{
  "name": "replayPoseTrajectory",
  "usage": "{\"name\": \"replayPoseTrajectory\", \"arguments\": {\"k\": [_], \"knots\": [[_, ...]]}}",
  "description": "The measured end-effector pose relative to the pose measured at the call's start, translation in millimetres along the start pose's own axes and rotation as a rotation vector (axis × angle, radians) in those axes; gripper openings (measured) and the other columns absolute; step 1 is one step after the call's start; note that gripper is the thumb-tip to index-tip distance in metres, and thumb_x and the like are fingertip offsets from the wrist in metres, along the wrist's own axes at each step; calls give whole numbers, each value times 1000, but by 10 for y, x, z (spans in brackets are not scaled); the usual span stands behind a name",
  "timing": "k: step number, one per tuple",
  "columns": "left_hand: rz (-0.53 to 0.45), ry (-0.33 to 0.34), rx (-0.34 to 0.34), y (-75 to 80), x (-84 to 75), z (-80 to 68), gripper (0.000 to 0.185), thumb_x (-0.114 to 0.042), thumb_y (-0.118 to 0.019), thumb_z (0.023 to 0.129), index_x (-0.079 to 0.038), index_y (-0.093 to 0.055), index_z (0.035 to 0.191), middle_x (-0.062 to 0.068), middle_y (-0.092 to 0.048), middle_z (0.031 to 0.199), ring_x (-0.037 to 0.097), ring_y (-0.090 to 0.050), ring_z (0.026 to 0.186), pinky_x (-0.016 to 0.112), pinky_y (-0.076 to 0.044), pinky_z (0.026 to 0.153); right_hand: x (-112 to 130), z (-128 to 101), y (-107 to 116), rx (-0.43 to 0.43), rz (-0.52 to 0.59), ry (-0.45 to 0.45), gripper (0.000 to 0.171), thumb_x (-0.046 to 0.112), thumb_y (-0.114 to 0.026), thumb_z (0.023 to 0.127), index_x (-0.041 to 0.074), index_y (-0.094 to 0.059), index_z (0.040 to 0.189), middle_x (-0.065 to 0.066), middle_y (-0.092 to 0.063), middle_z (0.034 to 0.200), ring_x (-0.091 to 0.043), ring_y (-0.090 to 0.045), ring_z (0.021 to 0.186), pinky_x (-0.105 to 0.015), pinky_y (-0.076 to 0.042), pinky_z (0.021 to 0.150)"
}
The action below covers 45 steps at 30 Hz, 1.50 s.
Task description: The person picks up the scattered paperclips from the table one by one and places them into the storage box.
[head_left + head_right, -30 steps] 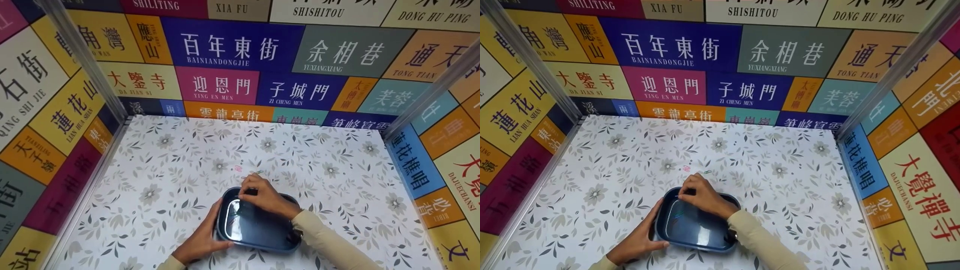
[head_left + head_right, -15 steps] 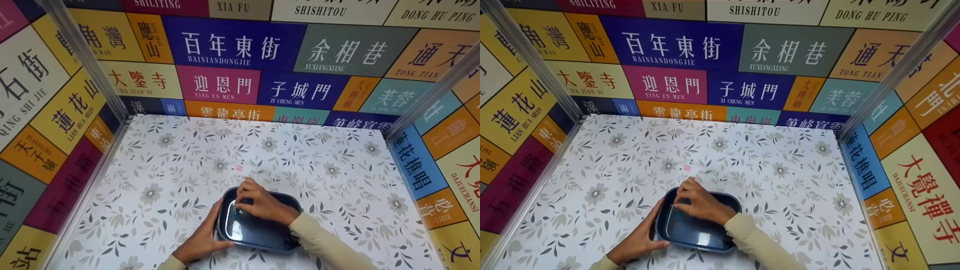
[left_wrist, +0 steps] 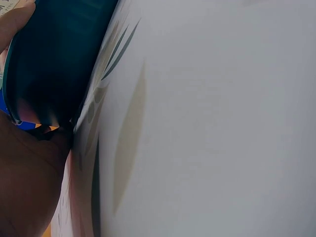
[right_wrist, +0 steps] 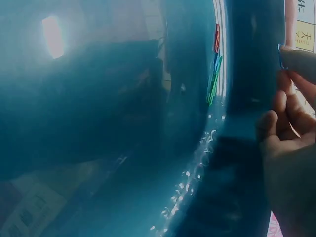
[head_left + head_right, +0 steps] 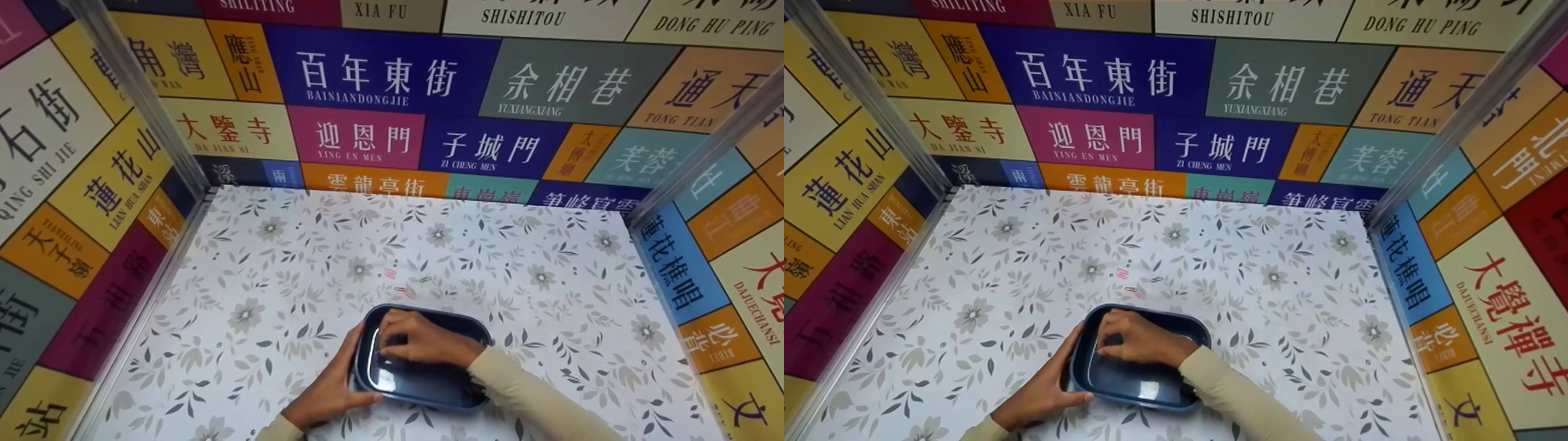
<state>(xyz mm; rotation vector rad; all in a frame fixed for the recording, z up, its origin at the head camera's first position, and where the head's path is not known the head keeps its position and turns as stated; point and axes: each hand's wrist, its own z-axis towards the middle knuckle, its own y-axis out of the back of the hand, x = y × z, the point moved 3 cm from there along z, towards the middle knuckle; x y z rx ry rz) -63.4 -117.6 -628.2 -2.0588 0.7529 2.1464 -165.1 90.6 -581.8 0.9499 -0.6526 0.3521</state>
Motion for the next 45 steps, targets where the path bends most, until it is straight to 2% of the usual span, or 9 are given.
{"name": "replayPoseTrajectory", "arguments": {"k": [4,10,14,20,25,31,34,41,45], "knots": [[2,-4,2,0,0,-2,134,-39,-96,84,-20,-5,180,5,-12,185,29,-16,167,55,-17,133,-31,2,-43,79,55,-45,4,7,-86,94,8,-84,97,-2,-73,97,-16,-68,98,-25,-57,93],[8,-10,-1,-1,13,1,133,-39,-96,85,-22,-5,180,3,-12,185,28,-17,167,52,-17,133,-81,-5,-105,193,57,-136,7,7,-87,92,11,-85,97,0,-74,100,-6,-65,101,-21,-55,93],[8,-14,-5,1,23,1,132,-39,-96,85,-26,-5,180,3,-12,185,28,-16,167,53,-16,133,-103,-2,-141,246,58,-180,6,9,-87,92,11,-86,98,2,-74,103,-3,-64,103,-20,-54,96],[9,-19,-5,3,28,7,133,-39,-96,84,-25,-5,180,3,-13,185,28,-17,167,52,-15,133,-108,6,-162,294,26,-190,8,13,-87,93,10,-86,100,0,-76,106,-6,-67,107,-21,-53,101],[2,-31,1,-1,14,17,134,-39,-96,84,-18,-5,179,3,-13,184,29,-17,167,53,-16,133,-93,-3,-110,246,26,-193,12,17,-87,95,10,-86,104,0,-77,109,-7,-67,107,-23,-55,99],[-9,-37,4,-9,13,10,133,-38,-96,84,-27,-4,179,4,-13,184,30,-19,166,53,-18,133,-59,-13,1,142,70,-180,10,16,-86,97,10,-86,105,-1,-74,99,-10,-66,93,-22,-56,86],[-21,-46,1,-10,16,11,132,-36,-97,84,-30,-5,179,3,-15,184,30,-20,166,47,-20,133,-31,-3,63,87,106,-171,8,12,-86,97,9,-86,103,-4,-75,97,-17,-67,87,-21,-54,80],[-42,-61,-2,-19,16,24,132,-34,-96,84,-30,-5,179,2,-16,184,27,-22,166,35,-19,132,25,48,222,-34,182,-150,10,2,-87,93,2,-85,102,-10,-77,98,-33,-69,86,-43,-58,77],[-30,-99,-7,-22,4,28,133,-34,-97,84,-25,-5,179,3,-18,183,30,-24,165,37,-19,132,30,52,342,-89,186,-177,10,6,-87,95,4,-85,104,-8,-78,98,-32,-67,84,-43,-55,76]]}}
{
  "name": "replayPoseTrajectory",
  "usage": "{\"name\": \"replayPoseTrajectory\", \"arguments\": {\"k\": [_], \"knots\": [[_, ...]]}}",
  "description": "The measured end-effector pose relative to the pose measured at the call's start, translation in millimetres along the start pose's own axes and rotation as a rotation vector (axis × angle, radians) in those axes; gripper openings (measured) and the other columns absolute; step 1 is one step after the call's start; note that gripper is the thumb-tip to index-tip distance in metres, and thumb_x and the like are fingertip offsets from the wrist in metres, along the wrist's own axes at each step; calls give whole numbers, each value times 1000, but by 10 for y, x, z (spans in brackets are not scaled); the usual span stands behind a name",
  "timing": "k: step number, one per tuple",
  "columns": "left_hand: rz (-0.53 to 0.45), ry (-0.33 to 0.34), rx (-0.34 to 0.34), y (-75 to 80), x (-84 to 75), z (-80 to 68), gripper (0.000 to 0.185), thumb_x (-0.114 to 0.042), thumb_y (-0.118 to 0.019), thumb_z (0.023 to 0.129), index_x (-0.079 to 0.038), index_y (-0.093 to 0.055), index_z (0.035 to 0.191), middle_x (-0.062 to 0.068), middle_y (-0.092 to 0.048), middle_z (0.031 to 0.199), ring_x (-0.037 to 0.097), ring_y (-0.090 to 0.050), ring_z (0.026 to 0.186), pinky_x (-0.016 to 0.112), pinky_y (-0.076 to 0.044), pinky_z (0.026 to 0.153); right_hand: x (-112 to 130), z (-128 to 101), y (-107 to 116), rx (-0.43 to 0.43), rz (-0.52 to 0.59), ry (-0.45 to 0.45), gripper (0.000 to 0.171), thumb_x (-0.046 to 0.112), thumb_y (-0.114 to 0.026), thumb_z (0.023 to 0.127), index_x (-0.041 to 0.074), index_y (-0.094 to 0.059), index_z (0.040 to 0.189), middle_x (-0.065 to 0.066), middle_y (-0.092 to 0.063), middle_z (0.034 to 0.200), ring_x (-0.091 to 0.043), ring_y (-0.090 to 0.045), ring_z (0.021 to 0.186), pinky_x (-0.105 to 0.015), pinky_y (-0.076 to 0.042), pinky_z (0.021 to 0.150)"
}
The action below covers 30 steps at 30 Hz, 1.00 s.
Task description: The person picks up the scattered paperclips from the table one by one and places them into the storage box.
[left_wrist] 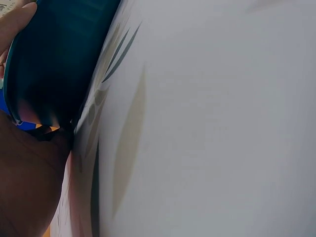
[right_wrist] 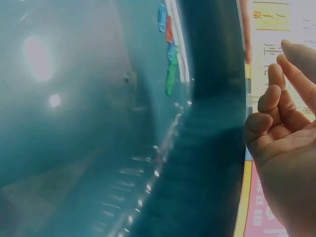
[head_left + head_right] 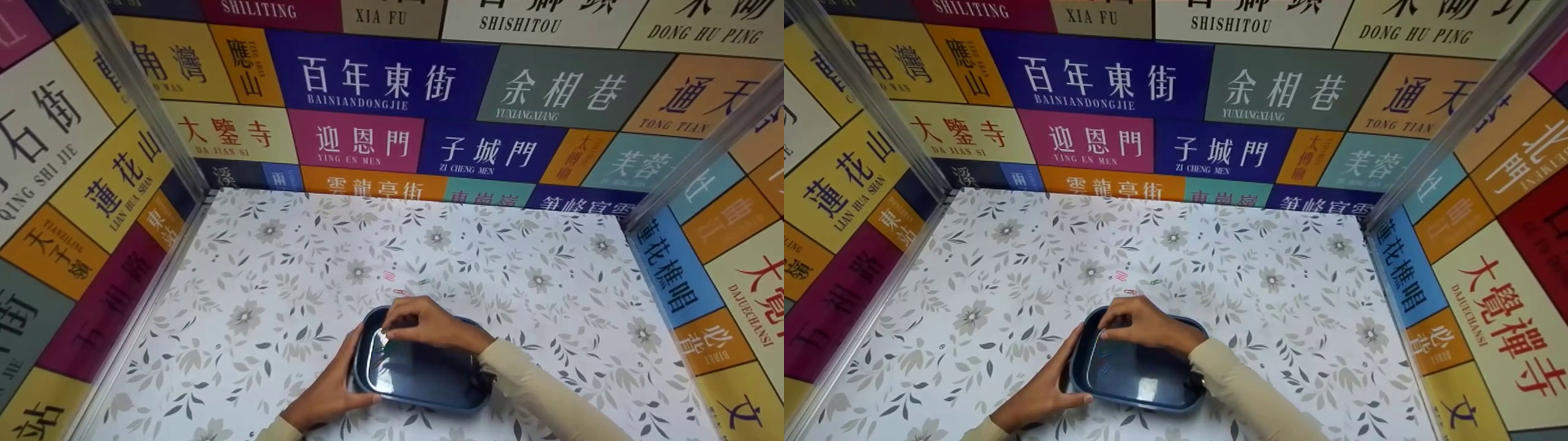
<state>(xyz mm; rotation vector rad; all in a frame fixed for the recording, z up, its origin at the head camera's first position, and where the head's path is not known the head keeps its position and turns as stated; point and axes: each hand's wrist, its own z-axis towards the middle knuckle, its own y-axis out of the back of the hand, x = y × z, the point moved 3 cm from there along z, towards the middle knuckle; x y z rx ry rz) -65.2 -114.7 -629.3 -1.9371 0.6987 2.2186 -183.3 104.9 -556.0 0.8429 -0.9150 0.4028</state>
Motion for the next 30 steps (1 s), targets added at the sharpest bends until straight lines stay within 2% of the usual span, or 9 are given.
{"name": "replayPoseTrajectory", "arguments": {"k": [2,5,7,11,16,24,27,30], "knots": [[6,-14,-3,0,-6,2,133,-34,-97,84,-24,-5,179,3,-19,183,32,-25,165,39,-19,132,-3,2,64,-32,6,-4,10,4,-86,95,2,-85,104,-9,-78,99,-29,-67,85,-41,-56,76],[7,-9,-6,0,-9,3,134,-34,-98,83,-23,-6,179,4,-19,183,33,-24,165,44,-19,133,-25,2,165,-83,33,-23,10,-5,-83,94,-3,-83,104,-15,-78,99,-23,-64,81,-37,-53,70],[7,-1,-6,1,-4,2,135,-35,-98,82,-24,-6,179,4,-19,183,32,-24,165,45,-18,133,-41,-4,230,-110,52,-51,12,-10,-80,94,-5,-82,105,-20,-76,99,-16,-62,80,-31,-50,69],[5,27,-1,1,6,0,135,-38,-98,82,-27,-6,179,2,-17,184,30,-21,167,45,-16,133,-76,-23,351,-156,85,-136,15,-8,-79,96,-1,-83,109,-23,-77,102,-8,-62,84,-23,-47,71],[18,11,-13,-2,6,-12,135,-34,-99,82,-25,-6,179,4,-18,184,34,-21,166,46,-16,133,-105,-41,486,-197,89,-186,13,1,-80,99,3,-85,111,-18,-79,106,-11,-67,90,-25,-54,77],[39,61,-11,8,10,-19,134,-40,-98,83,-22,-6,180,3,-16,184,30,-18,167,55,-16,133,-199,-62,594,-220,114,-241,15,5,-80,100,-3,-82,113,-13,-79,105,-15,-71,89,-23,-60,80],[43,62,-12,8,5,-20,135,-40,-98,82,-19,-7,179,4,-16,184,32,-18,167,58,-16,132,-257,-74,618,-219,109,-269,18,6,-80,101,-7,-81,114,-11,-79,105,-14,-71,88,-23,-60,80],[36,58,-13,5,1,-19,135,-40,-98,82,-21,-7,180,4,-16,184,32,-18,167,59,-16,132,-317,-83,651,-226,114,-295,21,7,-79,102,-9,-79,116,-9,-79,104,-14,-71,88,-24,-59,79]]}}
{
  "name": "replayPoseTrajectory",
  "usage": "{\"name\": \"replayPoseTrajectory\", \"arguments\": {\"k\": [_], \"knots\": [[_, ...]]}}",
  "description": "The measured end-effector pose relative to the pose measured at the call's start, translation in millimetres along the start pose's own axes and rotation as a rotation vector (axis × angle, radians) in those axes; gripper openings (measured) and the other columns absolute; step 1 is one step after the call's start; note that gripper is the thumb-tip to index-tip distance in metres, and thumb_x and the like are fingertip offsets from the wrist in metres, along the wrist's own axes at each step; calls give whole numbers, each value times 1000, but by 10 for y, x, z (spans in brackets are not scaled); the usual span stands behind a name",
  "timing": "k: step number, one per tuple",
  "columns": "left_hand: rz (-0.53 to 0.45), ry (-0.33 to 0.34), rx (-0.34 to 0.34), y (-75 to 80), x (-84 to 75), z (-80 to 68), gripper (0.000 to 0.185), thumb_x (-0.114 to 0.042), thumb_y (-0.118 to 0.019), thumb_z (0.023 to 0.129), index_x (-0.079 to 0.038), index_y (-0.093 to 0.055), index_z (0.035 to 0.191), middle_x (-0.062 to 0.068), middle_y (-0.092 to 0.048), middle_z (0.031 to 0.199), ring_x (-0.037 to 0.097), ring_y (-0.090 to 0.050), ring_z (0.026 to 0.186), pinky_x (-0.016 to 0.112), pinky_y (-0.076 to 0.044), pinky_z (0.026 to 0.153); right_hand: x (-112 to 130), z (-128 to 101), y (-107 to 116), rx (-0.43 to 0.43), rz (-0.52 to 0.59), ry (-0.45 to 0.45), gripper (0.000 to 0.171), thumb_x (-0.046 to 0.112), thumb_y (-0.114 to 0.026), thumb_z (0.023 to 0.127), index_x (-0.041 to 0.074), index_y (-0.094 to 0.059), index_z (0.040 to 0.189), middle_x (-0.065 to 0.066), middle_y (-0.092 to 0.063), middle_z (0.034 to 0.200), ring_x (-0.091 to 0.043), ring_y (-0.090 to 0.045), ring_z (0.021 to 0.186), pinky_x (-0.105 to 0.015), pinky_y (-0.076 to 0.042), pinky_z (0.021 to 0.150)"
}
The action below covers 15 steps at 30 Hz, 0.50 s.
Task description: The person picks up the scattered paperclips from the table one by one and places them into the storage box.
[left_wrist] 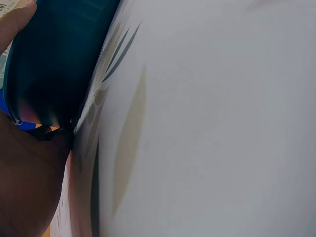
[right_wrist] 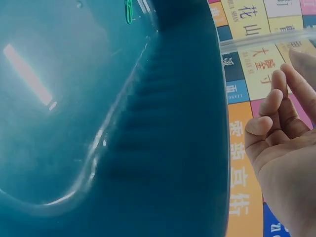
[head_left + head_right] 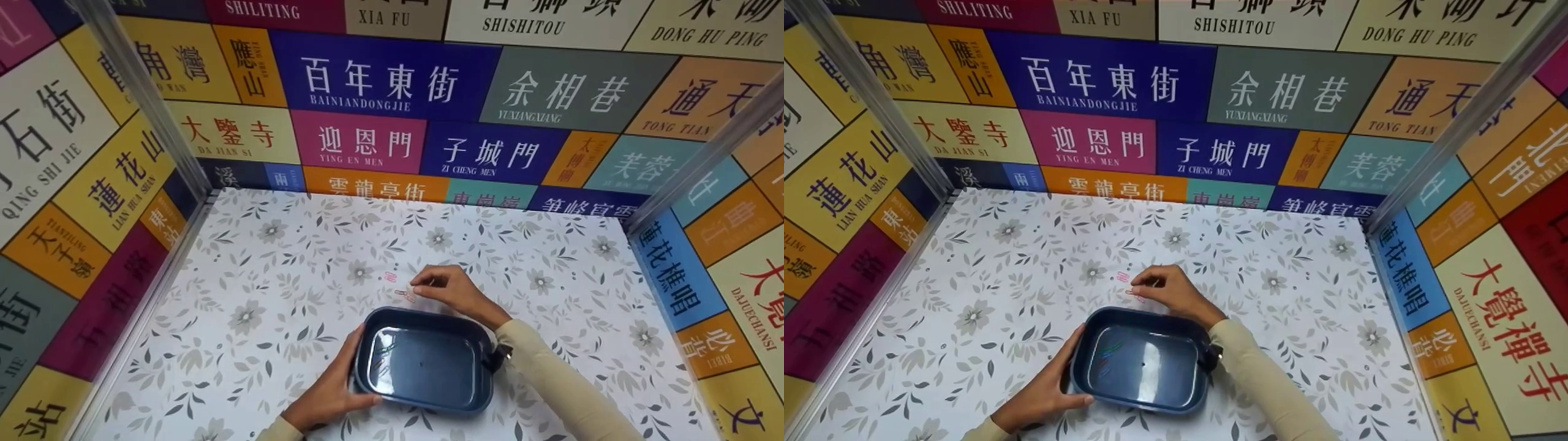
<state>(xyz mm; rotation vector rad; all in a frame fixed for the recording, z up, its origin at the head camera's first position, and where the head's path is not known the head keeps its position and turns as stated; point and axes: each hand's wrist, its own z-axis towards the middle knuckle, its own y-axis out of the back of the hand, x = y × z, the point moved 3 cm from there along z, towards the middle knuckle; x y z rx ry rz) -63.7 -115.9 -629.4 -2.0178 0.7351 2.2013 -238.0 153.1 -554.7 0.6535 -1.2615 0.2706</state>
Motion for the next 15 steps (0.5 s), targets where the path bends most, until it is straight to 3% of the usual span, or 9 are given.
{"name": "replayPoseTrajectory", "arguments": {"k": [8,15], "knots": [[-16,-33,-2,-7,-16,3,138,-33,-100,81,-18,-5,179,6,-16,184,36,-19,167,67,-16,130,-101,44,144,-37,13,-75,16,12,-80,102,4,-84,115,-11,-80,108,-15,-68,86,-27,-56,75],[-15,-12,-1,2,-16,-6,138,-34,-100,80,-17,-5,179,3,-14,185,32,-16,167,64,-14,131,-160,53,302,-74,38,-117,22,13,-79,103,-3,-82,117,-28,-77,118,-23,-73,98,-33,-60,83]]}}
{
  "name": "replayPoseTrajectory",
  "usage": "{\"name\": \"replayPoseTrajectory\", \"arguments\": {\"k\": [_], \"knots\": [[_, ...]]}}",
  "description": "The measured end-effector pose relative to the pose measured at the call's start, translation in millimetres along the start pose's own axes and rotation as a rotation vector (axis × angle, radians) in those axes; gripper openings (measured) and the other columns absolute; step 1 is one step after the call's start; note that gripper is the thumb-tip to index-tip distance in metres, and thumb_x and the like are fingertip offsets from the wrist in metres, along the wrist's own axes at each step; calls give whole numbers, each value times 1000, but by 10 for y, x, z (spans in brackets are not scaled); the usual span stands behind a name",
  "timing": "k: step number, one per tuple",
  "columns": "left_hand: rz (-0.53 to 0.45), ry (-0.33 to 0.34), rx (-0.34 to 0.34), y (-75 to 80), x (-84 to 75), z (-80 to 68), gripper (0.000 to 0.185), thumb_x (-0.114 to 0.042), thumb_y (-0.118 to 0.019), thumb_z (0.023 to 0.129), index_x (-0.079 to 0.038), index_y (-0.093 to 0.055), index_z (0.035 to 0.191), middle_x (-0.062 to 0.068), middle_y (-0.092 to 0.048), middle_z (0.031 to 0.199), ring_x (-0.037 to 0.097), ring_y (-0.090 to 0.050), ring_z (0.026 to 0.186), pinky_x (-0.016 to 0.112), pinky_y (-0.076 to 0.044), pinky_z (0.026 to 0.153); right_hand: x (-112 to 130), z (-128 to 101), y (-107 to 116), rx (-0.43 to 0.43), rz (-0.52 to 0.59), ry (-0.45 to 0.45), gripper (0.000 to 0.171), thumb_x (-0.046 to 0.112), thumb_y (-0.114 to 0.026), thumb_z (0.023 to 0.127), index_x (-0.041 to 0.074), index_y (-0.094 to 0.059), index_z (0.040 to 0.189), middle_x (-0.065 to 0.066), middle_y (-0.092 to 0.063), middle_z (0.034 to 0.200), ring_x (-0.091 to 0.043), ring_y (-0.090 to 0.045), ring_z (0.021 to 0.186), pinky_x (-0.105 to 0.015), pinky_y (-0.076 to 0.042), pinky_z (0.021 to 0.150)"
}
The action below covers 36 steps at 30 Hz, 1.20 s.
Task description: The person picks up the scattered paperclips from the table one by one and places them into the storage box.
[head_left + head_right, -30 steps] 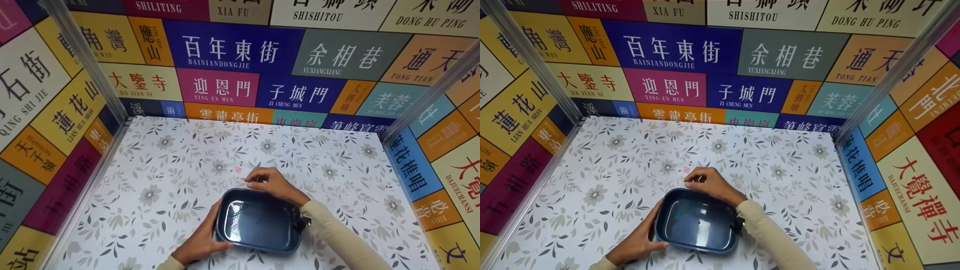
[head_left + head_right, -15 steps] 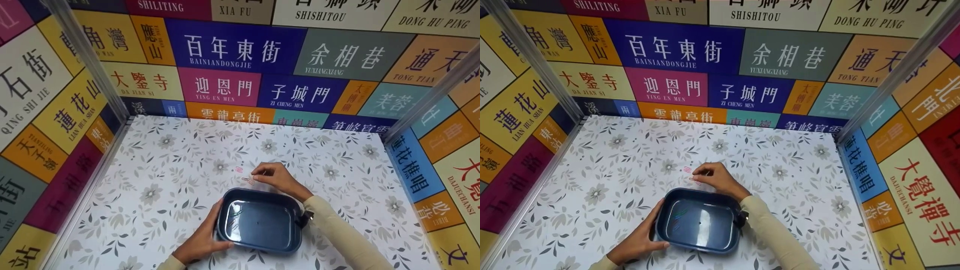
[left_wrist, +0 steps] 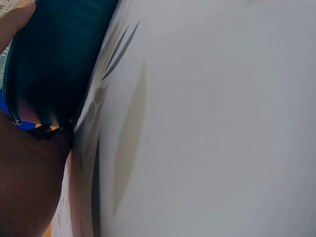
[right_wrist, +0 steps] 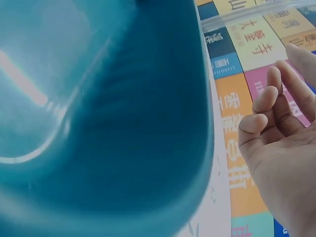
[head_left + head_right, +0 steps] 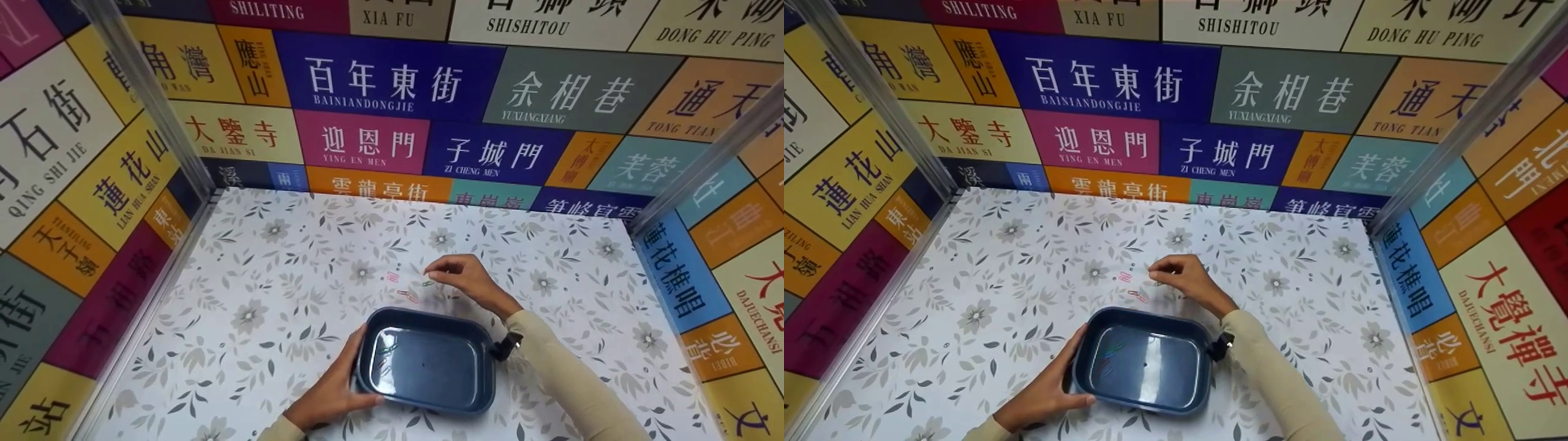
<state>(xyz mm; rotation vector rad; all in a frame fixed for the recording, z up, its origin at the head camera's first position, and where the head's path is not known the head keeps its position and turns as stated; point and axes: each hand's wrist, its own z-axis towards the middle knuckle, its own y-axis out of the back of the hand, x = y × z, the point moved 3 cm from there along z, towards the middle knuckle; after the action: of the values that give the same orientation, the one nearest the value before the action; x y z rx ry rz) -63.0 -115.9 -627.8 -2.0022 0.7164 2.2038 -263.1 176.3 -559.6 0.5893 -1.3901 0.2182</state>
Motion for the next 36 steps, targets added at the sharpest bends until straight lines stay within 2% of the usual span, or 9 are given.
{"name": "replayPoseTrajectory", "arguments": {"k": [3,8,12,15,22,26,31,36], "knots": [[7,-7,-6,3,7,0,137,-35,-99,81,-19,-6,179,4,-15,184,35,-18,167,66,-16,131,-52,6,56,-11,10,-13,27,13,-79,103,-9,-79,119,-31,-75,120,-23,-73,100,-33,-60,85],[7,22,-7,10,27,3,135,-39,-99,82,-29,-7,180,1,-15,184,31,-18,167,62,-17,132,-181,3,133,-55,0,-17,28,10,-79,102,-12,-77,119,-21,-79,115,-16,-72,95,-34,-59,83],[9,24,-10,16,37,1,136,-38,-100,80,-27,-7,180,0,-15,184,30,-17,167,60,-16,132,-298,-5,151,-62,-7,-20,29,11,-79,103,-13,-77,120,-20,-79,115,-15,-71,93,-35,-59,84],[8,16,-9,15,33,-1,136,-36,-100,80,-26,-7,180,0,-16,184,30,-18,167,59,-15,132,-366,-13,145,-75,-1,-28,32,12,-80,103,-14,-76,120,-18,-79,114,-14,-70,92,-31,-58,83],[-3,-6,1,0,8,5,137,-32,-100,79,-29,-7,179,0,-17,184,31,-19,167,61,-16,131,-499,2,132,-145,34,-16,22,9,-81,101,-6,-81,116,-17,-80,110,-12,-71,91,-23,-57,82],[-3,-13,-1,-9,25,5,137,-30,-100,79,-28,-7,179,0,-17,184,32,-20,167,61,-17,131,-591,23,111,-165,24,-8,22,8,-81,101,-8,-81,117,-11,-81,107,-11,-72,91,-22,-58,83],[2,-32,-7,-1,12,16,138,-30,-100,79,-24,-6,180,2,-17,184,34,-21,167,63,-17,131,-680,31,83,-158,7,16,22,10,-81,102,-7,-81,116,-13,-81,107,-13,-73,91,-22,-58,83],[4,5,2,12,-4,9,138,-31,-100,79,-27,-6,180,2,-15,184,32,-17,167,62,-15,131,-731,31,36,-124,-38,69,17,7,-81,101,-5,-82,113,-19,-78,109,-15,-71,94,-21,-57,84]]}}
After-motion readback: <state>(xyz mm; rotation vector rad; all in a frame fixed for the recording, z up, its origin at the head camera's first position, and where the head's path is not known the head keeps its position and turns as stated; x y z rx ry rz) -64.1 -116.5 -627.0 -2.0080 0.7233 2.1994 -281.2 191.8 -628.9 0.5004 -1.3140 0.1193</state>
